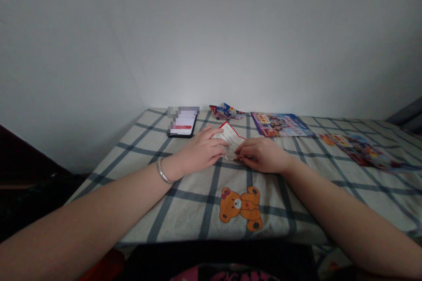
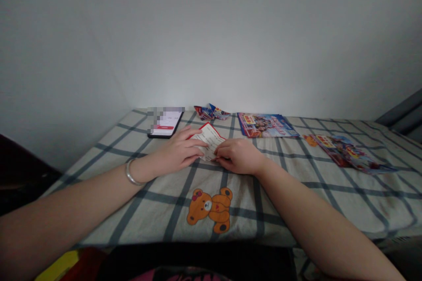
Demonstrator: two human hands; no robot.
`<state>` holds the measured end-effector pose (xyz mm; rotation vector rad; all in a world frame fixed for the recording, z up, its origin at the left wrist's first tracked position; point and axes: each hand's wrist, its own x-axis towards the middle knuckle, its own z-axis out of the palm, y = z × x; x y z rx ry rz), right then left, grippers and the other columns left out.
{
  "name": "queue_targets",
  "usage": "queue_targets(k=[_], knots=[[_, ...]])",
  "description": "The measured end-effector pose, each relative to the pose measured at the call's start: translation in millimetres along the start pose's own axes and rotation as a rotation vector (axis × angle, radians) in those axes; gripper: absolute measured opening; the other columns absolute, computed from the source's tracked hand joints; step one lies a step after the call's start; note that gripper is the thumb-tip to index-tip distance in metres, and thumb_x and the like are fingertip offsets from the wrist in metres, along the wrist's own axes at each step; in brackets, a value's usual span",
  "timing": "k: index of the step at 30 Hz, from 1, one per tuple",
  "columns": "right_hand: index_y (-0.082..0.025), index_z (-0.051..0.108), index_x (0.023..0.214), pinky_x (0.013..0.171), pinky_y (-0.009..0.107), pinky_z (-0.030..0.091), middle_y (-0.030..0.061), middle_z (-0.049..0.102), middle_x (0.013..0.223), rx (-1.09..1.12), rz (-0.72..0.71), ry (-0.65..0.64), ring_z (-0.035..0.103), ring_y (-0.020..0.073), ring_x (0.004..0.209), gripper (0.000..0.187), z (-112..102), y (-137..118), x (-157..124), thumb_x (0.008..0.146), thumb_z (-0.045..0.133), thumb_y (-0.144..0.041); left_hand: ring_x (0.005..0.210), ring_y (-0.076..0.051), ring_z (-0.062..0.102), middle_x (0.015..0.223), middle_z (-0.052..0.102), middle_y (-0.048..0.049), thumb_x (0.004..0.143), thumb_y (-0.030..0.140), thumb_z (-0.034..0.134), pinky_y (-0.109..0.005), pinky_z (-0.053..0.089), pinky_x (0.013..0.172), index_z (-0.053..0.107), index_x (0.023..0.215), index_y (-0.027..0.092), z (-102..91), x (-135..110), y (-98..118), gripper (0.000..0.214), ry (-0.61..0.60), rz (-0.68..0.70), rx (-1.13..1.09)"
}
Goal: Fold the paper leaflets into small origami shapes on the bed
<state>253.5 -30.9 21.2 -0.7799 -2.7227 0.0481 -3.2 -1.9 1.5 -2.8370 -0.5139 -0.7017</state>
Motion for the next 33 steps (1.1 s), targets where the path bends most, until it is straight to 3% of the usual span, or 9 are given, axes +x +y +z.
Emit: queue_targets(k=[4,10,18,27,33], knots=[[-0.018,0.071,0.091,0.078,0.029,0.05,0.0052,0.072,0.091,0.024,0.03,-0.013,0.066,0.017,0.086,0.019,-3.9,-0.5,-0.9,0.088,0.052,-0.017,0.124,-0.026,0.049,0.106,0.071,-0.0011,0.086,0.012,0.058,-0.055,0.029,0.114,0.068,0.092,0.022,-1.7,1.3,0.8,0.016,-0.026,0.081,-0.008],[-0.018,0.07,0.087,0.075,0.029,0.049,0.0051,0.07,0.087,0.055,0.044,-0.001,0.064,0.0168,0.083,0.019,-4.6,1.9,-2.2,0.086,0.052,-0.013,0.124,-0.027,0.051,0.108,0.071,-0.0003,0.081,0.01,0.058,-0.054,0.029,0.114,0.069,0.091,0.024,-5.4,1.0,3.3,0.02,-0.04,0.08,-0.062],[-0.017,0.068,0.089,0.079,0.03,0.047,0.0056,0.069,0.087,0.127,0.064,0.002,0.062,0.0173,0.086,0.018,-1.2,9.4,-3.9,0.086,0.051,-0.011,0.115,-0.023,0.056,0.108,0.07,-0.0008,0.085,0.015,0.057,-0.051,0.03,0.113,0.068,0.09,0.023,-4.8,0.9,3.3,0.015,-0.048,0.083,-0.072],[-0.019,0.063,0.083,0.062,0.025,0.039,0.0028,0.062,0.077,0.067,0.441,0.107,0.053,0.0142,0.068,0.015,17.2,15.0,2.1,0.091,0.054,-0.026,0.107,-0.018,0.061,0.11,0.069,-0.0004,0.087,0.014,0.054,-0.05,0.022,0.116,0.067,0.094,0.023,-4.4,-0.5,4.5,0.018,-0.089,0.06,-0.097],[-0.018,0.062,0.08,0.07,0.028,0.041,0.004,0.065,0.081,0.049,0.456,0.174,0.055,0.0167,0.076,0.012,27.4,20.5,8.6,0.09,0.057,-0.025,0.105,-0.017,0.062,0.107,0.069,-0.0007,0.087,0.014,0.054,-0.054,0.02,0.118,0.068,0.099,0.024,-2.5,-2.0,6.3,0.02,-0.138,0.02,-0.1]])
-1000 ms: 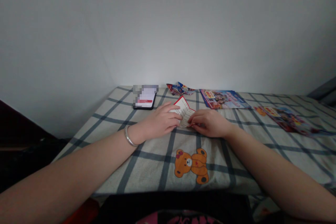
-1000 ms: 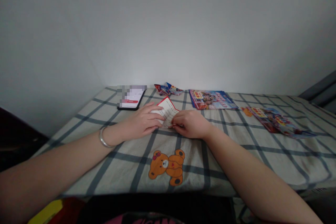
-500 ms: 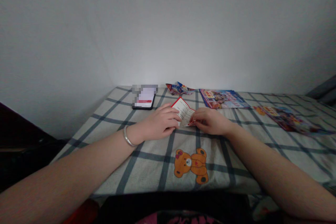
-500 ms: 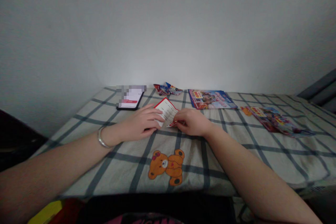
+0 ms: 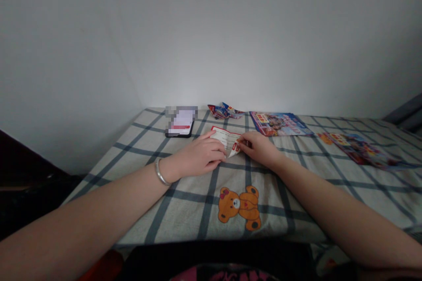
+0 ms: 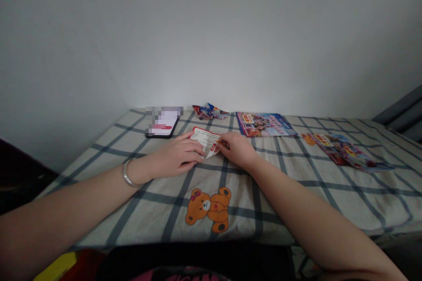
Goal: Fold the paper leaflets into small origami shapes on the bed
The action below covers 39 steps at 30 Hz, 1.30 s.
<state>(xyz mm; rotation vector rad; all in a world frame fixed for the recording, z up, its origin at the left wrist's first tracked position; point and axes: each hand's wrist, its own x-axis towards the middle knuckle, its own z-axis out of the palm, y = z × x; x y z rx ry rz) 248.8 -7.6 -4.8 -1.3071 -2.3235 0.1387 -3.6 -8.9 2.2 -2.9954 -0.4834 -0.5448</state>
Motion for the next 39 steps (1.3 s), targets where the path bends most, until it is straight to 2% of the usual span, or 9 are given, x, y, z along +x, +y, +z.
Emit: queue_targets(k=[3,7,9,17,22,27,32,36,39], knots=[[-0.019,0.062,0.084,0.073,0.028,0.042,0.0048,0.066,0.084,0.005,0.003,0.01,0.058,0.0178,0.08,0.012,-1.3,-2.8,-0.5,0.091,0.055,-0.025,0.104,-0.017,0.062,0.108,0.069,-0.0013,0.088,0.013,0.051,-0.054,0.023,0.117,0.065,0.104,0.022,1.1,0.1,0.7,0.023,-0.002,0.004,-0.006],[-0.02,0.062,0.089,0.065,0.025,0.04,0.0033,0.067,0.082,0.017,0.012,-0.057,0.059,0.0159,0.073,0.012,-7.6,-7.1,-4.8,0.094,0.053,-0.027,0.107,-0.02,0.061,0.111,0.067,-0.0064,0.088,0.015,0.052,-0.043,0.043,0.106,0.06,0.111,0.018,1.0,0.1,1.1,0.025,0.005,-0.038,-0.039],[-0.021,0.063,0.09,0.064,0.025,0.04,0.0027,0.068,0.081,0.031,-0.003,-0.085,0.06,0.0157,0.072,0.013,-9.8,-6.6,-6.4,0.094,0.053,-0.028,0.109,-0.021,0.06,0.112,0.066,-0.0079,0.087,0.015,0.053,-0.039,0.048,0.099,0.059,0.11,0.017,0.7,-0.3,0.8,0.024,0.003,-0.042,-0.065],[-0.021,0.065,0.093,0.069,0.026,0.042,0.004,0.07,0.088,0.04,0.01,-0.044,0.062,0.0169,0.079,0.013,-5.5,-4.5,-3.5,0.093,0.054,-0.028,0.103,-0.021,0.062,0.118,0.064,-0.009,0.089,0.016,0.052,-0.037,0.052,0.091,0.053,0.124,0.019,3.6,-2.8,-0.2,0.035,-0.054,-0.114,-0.118],[-0.022,0.067,0.092,0.065,0.025,0.041,0.0025,0.07,0.088,0.023,0.077,-0.036,0.061,0.0157,0.075,0.012,-0.1,-7.4,-1.9,0.092,0.057,-0.029,0.106,-0.019,0.063,0.122,0.062,-0.0077,0.091,0.013,0.049,-0.036,0.052,0.095,0.06,0.12,0.021,5.9,-2.2,-1.8,0.033,-0.02,-0.021,-0.122],[-0.02,0.069,0.088,0.07,0.026,0.042,0.0033,0.067,0.089,0.011,0.039,-0.038,0.06,0.0157,0.081,0.012,3.9,-3.1,2.2,0.09,0.061,-0.028,0.118,-0.022,0.058,0.137,0.053,-0.0114,0.089,0.01,0.049,-0.038,0.05,0.1,0.066,0.117,0.019,6.6,-0.5,-2.0,0.033,0.04,-0.006,-0.14],[-0.02,0.068,0.087,0.066,0.025,0.039,0.0028,0.065,0.086,-0.011,0.058,-0.048,0.058,0.0147,0.076,0.011,3.1,-6.0,3.8,0.09,0.062,-0.029,0.111,-0.019,0.062,0.119,0.068,-0.0059,0.089,0.01,0.05,-0.038,0.049,0.101,0.067,0.114,0.02,6.9,1.6,-2.8,0.031,0.043,0.01,-0.183],[-0.02,0.063,0.089,0.06,0.024,0.037,0.0006,0.065,0.08,0.009,0.143,-0.031,0.056,0.0136,0.069,0.011,2.6,-8.2,3.3,0.086,0.067,-0.029,0.111,-0.019,0.062,0.116,0.069,-0.0058,0.09,0.012,0.05,-0.038,0.048,0.102,0.065,0.113,0.018,5.6,1.9,-3.2,0.028,0.043,-0.005,-0.193],[-0.02,0.063,0.084,0.061,0.024,0.039,0.0012,0.065,0.081,0.003,0.08,-0.023,0.056,0.0134,0.07,0.009,1.5,-7.0,2.3,0.085,0.068,-0.027,0.111,-0.019,0.061,0.117,0.069,-0.0063,0.09,0.013,0.051,-0.038,0.048,0.101,0.064,0.112,0.018,5.3,1.0,-3.6,0.026,0.031,-0.004,-0.194]])
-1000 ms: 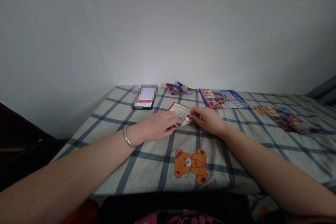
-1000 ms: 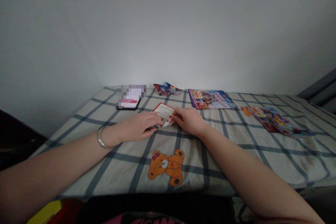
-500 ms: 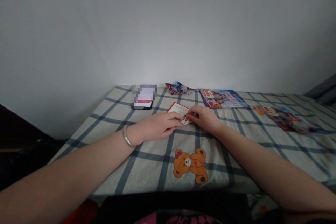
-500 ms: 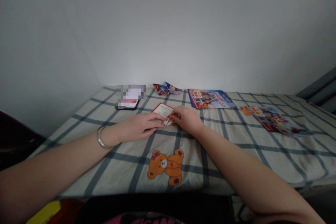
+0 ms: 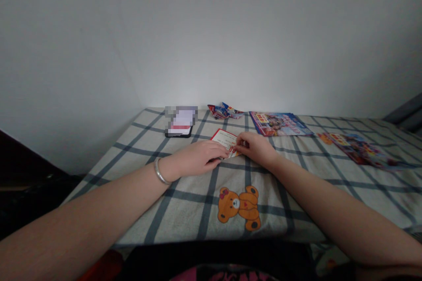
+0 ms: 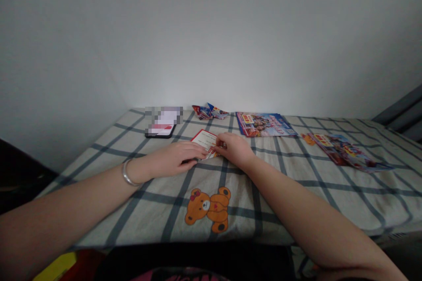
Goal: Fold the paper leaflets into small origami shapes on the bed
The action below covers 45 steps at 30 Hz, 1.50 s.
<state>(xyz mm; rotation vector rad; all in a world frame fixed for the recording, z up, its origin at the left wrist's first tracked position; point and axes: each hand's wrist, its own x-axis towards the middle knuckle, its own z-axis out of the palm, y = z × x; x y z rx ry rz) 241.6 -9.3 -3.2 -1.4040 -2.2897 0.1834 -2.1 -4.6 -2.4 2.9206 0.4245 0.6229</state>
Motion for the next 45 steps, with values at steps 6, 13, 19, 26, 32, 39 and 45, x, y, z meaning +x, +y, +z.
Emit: queue_targets(k=[6,13,19,26,32,39,45], knots=[[-0.021,0.072,0.096,0.079,0.031,0.048,0.0065,0.07,0.097,0.009,-0.225,-0.018,0.063,0.0185,0.089,0.016,-7.6,7.7,-6.1,0.085,0.068,-0.032,0.113,-0.02,0.06,0.119,0.067,-0.0065,0.091,0.015,0.052,-0.039,0.048,0.102,0.062,0.114,0.018,0.7,-1.9,-1.4,0.025,-0.035,-0.02,0.004],[-0.022,0.074,0.104,0.086,0.035,0.051,0.0081,0.071,0.106,-0.052,-0.312,-0.004,0.064,0.0209,0.097,0.022,-8.4,13.3,-7.5,0.089,0.064,-0.034,0.116,-0.021,0.059,0.123,0.064,-0.0095,0.09,0.017,0.053,-0.04,0.047,0.103,0.058,0.122,0.017,0.4,-2.7,0.0,0.032,-0.039,-0.087,0.039],[-0.021,0.075,0.104,0.088,0.036,0.05,0.0082,0.07,0.107,-0.106,-0.314,0.008,0.063,0.0215,0.098,0.022,-5.2,11.1,-4.3,0.092,0.06,-0.031,0.118,-0.021,0.058,0.127,0.062,-0.0103,0.091,0.018,0.053,-0.039,0.046,0.105,0.059,0.121,0.016,-0.1,-2.6,-0.7,0.031,-0.036,-0.144,0.038],[-0.022,0.076,0.102,0.087,0.037,0.051,0.0088,0.07,0.108,-0.129,-0.321,-0.01,0.063,0.0224,0.099,0.021,-5.6,10.9,-4.3,0.092,0.06,-0.031,0.118,-0.02,0.057,0.127,0.062,-0.009,0.091,0.019,0.055,-0.038,0.045,0.105,0.061,0.118,0.018,-0.3,-1.7,-2.5,0.028,-0.065,-0.107,0.061],[-0.021,0.075,0.104,0.088,0.037,0.049,0.0087,0.07,0.108,-0.153,-0.321,-0.019,0.062,0.0223,0.099,0.023,-6.6,8.9,-4.8,0.093,0.058,-0.032,0.12,-0.022,0.056,0.129,0.06,-0.0096,0.092,0.023,0.057,-0.038,0.045,0.104,0.061,0.114,0.017,-4.8,-2.2,-1.4,0.023,-0.108,-0.094,0.11],[-0.021,0.074,0.105,0.087,0.038,0.047,0.009,0.071,0.103,-0.231,-0.404,0.016,0.058,0.0237,0.095,0.024,-9.2,0.9,-6.9,0.093,0.056,-0.03,0.116,-0.022,0.058,0.124,0.062,-0.0087,0.091,0.023,0.057,-0.037,0.046,0.1,0.061,0.107,0.018,-7.9,0.3,-0.7,0.017,-0.116,-0.073,0.126],[-0.024,0.073,0.101,0.086,0.035,0.044,0.0048,0.073,0.104,-0.256,-0.495,-0.022,0.058,0.022,0.096,0.025,-9.8,-9.4,-8.9,0.096,0.049,-0.021,0.111,-0.023,0.059,0.117,0.064,-0.0088,0.091,0.023,0.056,-0.038,0.047,0.097,0.06,0.104,0.017,-6.3,1.0,2.3,0.015,-0.113,-0.082,0.172]])
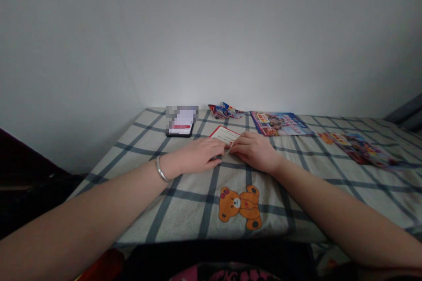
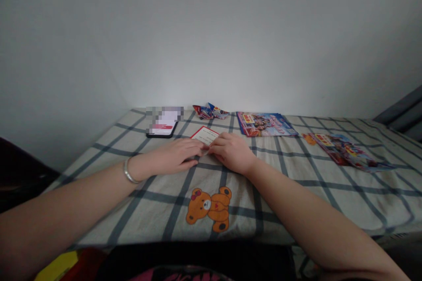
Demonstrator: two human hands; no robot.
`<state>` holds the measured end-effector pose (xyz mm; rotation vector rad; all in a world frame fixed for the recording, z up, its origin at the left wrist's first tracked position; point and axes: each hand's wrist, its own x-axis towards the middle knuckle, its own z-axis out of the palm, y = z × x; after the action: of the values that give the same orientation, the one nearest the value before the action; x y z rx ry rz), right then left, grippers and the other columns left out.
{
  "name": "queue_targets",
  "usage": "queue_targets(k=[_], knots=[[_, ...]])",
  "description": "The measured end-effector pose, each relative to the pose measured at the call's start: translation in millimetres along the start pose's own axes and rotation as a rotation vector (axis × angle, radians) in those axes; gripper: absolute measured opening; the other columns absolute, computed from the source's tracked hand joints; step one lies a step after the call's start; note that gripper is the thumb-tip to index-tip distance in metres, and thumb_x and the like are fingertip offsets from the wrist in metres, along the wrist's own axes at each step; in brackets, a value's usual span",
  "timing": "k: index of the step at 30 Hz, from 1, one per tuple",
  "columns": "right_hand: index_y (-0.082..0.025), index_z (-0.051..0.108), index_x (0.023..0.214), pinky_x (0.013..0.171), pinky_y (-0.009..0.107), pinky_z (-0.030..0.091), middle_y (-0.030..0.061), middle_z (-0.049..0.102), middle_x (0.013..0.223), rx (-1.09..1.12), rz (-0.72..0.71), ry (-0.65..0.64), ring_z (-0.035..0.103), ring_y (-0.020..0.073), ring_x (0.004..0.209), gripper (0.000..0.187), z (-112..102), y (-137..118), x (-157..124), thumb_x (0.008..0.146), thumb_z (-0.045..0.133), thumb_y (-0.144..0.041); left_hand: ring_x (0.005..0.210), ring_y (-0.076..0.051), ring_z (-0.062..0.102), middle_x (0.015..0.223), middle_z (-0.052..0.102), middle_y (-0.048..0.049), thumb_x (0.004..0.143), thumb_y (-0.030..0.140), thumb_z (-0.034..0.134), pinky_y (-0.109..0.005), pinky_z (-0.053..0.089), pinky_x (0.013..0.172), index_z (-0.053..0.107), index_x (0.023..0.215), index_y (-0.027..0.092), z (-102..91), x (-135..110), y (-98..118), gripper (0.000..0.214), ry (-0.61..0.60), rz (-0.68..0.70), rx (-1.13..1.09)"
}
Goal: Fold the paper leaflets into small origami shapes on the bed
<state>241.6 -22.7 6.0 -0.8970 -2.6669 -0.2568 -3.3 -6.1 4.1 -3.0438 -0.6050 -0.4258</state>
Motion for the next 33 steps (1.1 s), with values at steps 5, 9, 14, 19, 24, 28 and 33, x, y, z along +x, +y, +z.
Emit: queue_targets(k=[5,9,14,19,24,28,33], knots=[[-0.023,0.073,0.099,0.085,0.033,0.046,0.0033,0.074,0.104,0.074,0.036,0.01,0.062,0.0202,0.095,0.022,1.6,1.1,-0.1,0.094,0.052,-0.019,0.114,-0.023,0.057,0.118,0.063,-0.0099,0.091,0.023,0.056,-0.039,0.045,0.101,0.059,0.102,0.016,1.9,-0.8,0.5,0.013,0.008,-0.001,0.003],[-0.024,0.074,0.098,0.087,0.033,0.047,0.0026,0.074,0.106,0.122,0.064,0.005,0.064,0.0198,0.096,0.021,3.7,3.0,-0.3,0.093,0.054,-0.019,0.114,-0.024,0.057,0.119,0.063,-0.0106,0.091,0.024,0.055,-0.039,0.045,0.1,0.058,0.106,0.015,2.3,-0.8,0.3,0.017,0.001,-0.015,-0.005],[-0.025,0.074,0.099,0.088,0.032,0.048,0.0023,0.074,0.103,0.13,0.066,-0.007,0.065,0.0195,0.096,0.022,2.6,1.7,0.8,0.092,0.055,-0.017,0.115,-0.022,0.057,0.119,0.063,-0.0076,0.091,0.022,0.056,-0.037,0.043,0.103,0.058,0.114,0.018,1.8,-0.4,0.5,0.023,0.006,0.0,-0.031],[-0.024,0.073,0.1,0.086,0.031,0.048,0.002,0.074,0.101,0.108,0.059,-0.009,0.065,0.0188,0.094,0.023,1.9,1.2,-0.3,0.09,0.055,-0.014,0.12,-0.022,0.055,0.125,0.062,-0.0083,0.092,0.023,0.056,-0.036,0.043,0.104,0.06,0.117,0.017,3.1,-0.7,-2.2,0.026,-0.005,0.01,-0.022],[-0.024,0.073,0.101,0.082,0.03,0.048,0.0025,0.074,0.104,0.062,0.024,0.006,0.065,0.0186,0.094,0.024,2.9,1.7,-2.7,0.089,0.056,-0.012,0.123,-0.021,0.053,0.127,0.061,-0.0069,0.093,0.024,0.056,-0.037,0.04,0.108,0.06,0.119,0.02,2.1,-0.7,-1.6,0.027,-0.032,-0.027,-0.026],[-0.023,0.073,0.1,0.083,0.031,0.047,0.0027,0.073,0.106,0.04,-0.014,0.009,0.064,0.0185,0.095,0.025,1.6,2.1,-1.3,0.089,0.054,-0.011,0.122,-0.021,0.053,0.127,0.061,-0.0067,0.093,0.024,0.054,-0.036,0.04,0.107,0.06,0.119,0.02,2.5,-0.7,-1.1,0.026,-0.037,-0.022,-0.012],[-0.023,0.074,0.097,0.081,0.031,0.045,0.0041,0.072,0.097,0.002,-0.021,-0.023,0.063,0.0187,0.092,0.022,-5.4,0.6,1.6,0.088,0.057,-0.015,0.116,-0.022,0.056,0.121,0.063,-0.0072,0.092,0.023,0.055,-0.038,0.044,0.102,0.062,0.112,0.018,2.1,1.9,3.6,0.021,-0.024,-0.027,0.033]])
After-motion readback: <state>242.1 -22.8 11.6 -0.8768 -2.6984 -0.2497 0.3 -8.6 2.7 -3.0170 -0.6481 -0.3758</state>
